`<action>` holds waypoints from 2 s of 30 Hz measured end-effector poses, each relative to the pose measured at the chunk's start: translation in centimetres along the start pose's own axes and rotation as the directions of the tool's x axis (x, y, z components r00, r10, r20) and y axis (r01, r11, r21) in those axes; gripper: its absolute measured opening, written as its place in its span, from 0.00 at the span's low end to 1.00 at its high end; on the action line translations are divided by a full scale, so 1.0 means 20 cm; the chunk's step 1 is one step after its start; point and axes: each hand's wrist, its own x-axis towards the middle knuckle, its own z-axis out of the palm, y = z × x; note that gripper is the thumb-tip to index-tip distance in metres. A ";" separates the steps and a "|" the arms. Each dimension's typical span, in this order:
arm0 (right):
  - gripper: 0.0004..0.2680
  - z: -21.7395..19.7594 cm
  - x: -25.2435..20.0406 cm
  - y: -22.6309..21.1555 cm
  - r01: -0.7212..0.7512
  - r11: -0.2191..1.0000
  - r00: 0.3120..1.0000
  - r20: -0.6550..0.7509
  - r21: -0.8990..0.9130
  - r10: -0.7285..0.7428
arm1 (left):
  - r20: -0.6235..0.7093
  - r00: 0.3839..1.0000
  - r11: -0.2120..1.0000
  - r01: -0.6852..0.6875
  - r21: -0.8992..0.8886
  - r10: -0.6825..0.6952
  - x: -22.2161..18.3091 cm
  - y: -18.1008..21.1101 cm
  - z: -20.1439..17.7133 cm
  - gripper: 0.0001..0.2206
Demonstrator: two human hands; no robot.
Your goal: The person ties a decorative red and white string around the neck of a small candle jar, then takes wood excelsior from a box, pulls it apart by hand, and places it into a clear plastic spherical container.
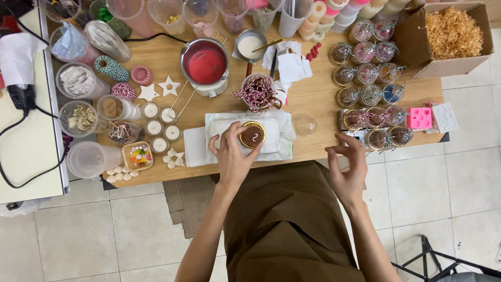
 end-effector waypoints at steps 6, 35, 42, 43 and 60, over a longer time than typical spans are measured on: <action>0.14 -0.06 0.01 0.08 0.021 0.999 1.000 0.004 -0.039 -0.021 | -0.012 1.000 0.999 0.027 0.040 -0.026 0.02 0.00 0.03 0.37; 0.14 0.01 0.11 0.04 0.047 0.998 0.991 0.128 -0.033 -0.043 | 0.052 0.996 0.991 0.062 0.123 -0.069 -0.01 -0.02 0.06 0.38; 0.14 0.08 0.17 -0.03 0.215 0.975 0.961 0.192 -0.061 -0.200 | 0.028 0.997 0.995 0.076 0.066 -0.078 0.02 0.03 0.04 0.41; 0.15 0.10 0.18 -0.05 0.199 0.979 0.960 0.207 -0.046 -0.186 | 0.041 0.995 0.994 0.085 0.074 -0.089 0.02 0.02 0.05 0.41; 0.16 0.22 0.18 -0.22 0.271 0.961 0.918 0.316 -0.056 -0.240 | 0.013 0.997 0.997 0.075 0.028 -0.075 0.00 -0.02 0.08 0.45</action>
